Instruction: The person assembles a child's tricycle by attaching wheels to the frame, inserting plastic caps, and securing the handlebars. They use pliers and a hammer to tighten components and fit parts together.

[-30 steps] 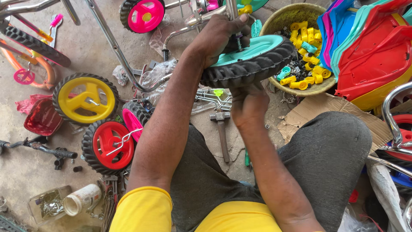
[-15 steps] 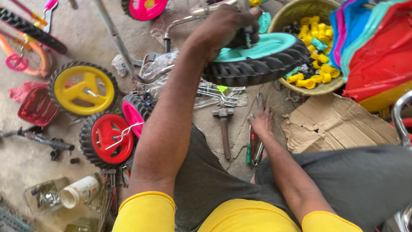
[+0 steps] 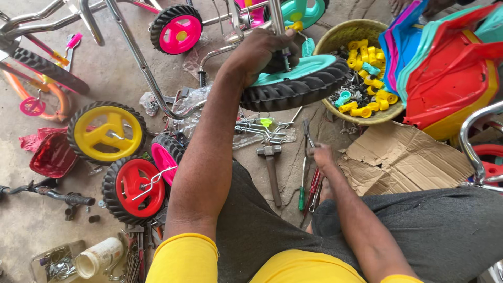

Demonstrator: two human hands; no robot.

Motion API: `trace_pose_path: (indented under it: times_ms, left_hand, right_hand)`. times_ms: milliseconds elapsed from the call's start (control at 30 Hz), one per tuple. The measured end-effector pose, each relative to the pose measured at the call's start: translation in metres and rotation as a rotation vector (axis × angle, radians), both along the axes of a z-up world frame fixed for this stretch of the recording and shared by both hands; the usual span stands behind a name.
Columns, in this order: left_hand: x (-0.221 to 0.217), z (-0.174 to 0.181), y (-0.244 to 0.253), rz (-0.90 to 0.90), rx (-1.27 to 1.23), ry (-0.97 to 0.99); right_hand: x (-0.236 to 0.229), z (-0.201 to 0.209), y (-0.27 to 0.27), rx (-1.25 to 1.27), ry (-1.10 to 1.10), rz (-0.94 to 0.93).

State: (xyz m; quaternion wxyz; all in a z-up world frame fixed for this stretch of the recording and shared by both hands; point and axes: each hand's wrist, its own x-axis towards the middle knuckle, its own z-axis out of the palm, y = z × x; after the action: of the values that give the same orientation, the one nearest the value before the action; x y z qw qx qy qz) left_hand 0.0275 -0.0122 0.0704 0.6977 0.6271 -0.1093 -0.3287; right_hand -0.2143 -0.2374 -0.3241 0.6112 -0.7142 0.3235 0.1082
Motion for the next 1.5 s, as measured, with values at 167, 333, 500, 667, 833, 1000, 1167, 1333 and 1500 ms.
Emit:
trace_pose_path:
  times_ms: [167,333,500,667,833,1000,1167,1333,1500]
  left_hand:
    - [-0.003,0.003,0.001,-0.006,-0.024,0.052]
    - [-0.006,-0.001,-0.001,0.001,0.008,0.034]
    - [-0.007,-0.006,-0.005,-0.002,0.086,-0.010]
    - [-0.003,-0.009,0.002,-0.018,0.000,-0.009]
    - [0.000,-0.017,-0.002,-0.026,0.060,0.021]
    - [0.006,-0.016,0.005,-0.036,0.052,-0.026]
    - [0.004,-0.022,0.008,0.068,0.130,-0.160]
    - [0.000,-0.029,-0.003,0.021,0.163,-0.113]
    - [-0.005,-0.033,-0.007,0.001,0.078,-0.003]
  right_hand:
    - [-0.001,0.110,0.002,0.465,-0.132,0.028]
    - [0.010,0.266,-0.002,-0.056,0.149,0.597]
    - [0.059,0.379,-0.010,-0.825,0.231,1.280]
    - [0.085,0.408,-0.038,-0.387,0.045,0.959]
    - [0.089,0.346,-0.061,-0.558,0.066,0.791]
    - [0.096,0.300,-0.076,-0.551,-0.043,0.942]
    - [0.101,0.299,-0.079,-0.456,-0.231,0.925]
    - [0.092,0.324,-0.077,-0.561,-0.271,0.807]
    - [0.092,0.318,-0.087,-0.559,-0.373,0.899]
